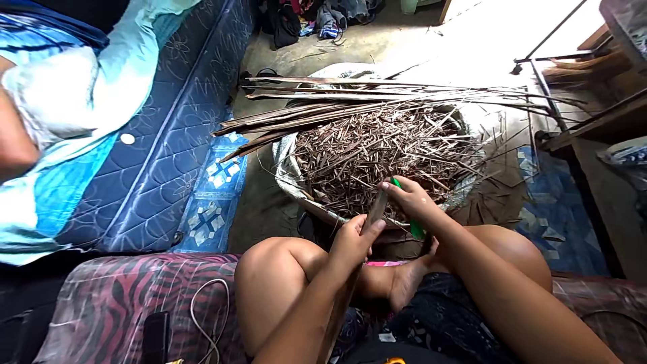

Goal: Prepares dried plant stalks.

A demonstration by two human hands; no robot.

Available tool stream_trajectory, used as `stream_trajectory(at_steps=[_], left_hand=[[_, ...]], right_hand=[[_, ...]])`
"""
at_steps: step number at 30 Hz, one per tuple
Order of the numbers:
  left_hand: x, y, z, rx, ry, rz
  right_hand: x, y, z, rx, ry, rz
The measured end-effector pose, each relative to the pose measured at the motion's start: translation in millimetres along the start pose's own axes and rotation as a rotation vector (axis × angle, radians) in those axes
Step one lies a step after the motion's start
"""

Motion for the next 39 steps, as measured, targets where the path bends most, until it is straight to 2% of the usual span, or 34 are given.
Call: stream_trajectory(at_steps=[2,4,7,12,17,19,25,28,35,39], left_hand=[[-1,-1,0,0.018,-0.216,0.043],[-6,0,8,0.015,-0.345,0.057],[-13,-4,20,-0.020,-0.533,0.145],[-4,-11,16,-0.034,-0.504,0.196],[11,-10,10,-0.018,-0.473,0.272],[14,-10,10,0.038,-0.508,0.282],[11,-11,14,0.083,-0.598,0.266],[9,-12,19,0.092,-0.648,0.275],[2,-14,18,0.021,-0.661,0.296],[5,-12,18,0.064,-0.648,0.263]], right_hand=[[-7,0,0,0.003,-0.139,-0.037],[-10,-2,1,-0.006,-0.165,-0.055],[-8,-6,3,0.034,0.026,-0.036],[-11,-6,1,0.071,0.534,0.004],[-37,12,-9,-0.088,0.789,-0.084],[-51,23,-12,-0.139,0.893,-0.120],[-76,45,-11,-0.108,1.154,0.016],[-76,44,-12,-0.103,1.206,0.113],[-52,13,-22,-0.356,1.095,0.064],[-55,33,-28,-0.272,1.060,-0.027]])
Point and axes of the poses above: each hand's wrist, its own y-axis away from the middle knuckle, its own x-axis out of the back of the hand, z = x × y, the point moved 5 cm from there along -y, towards the middle knuckle, and after that the axes turned 7 degrees about -z, right-handed, at the moved point
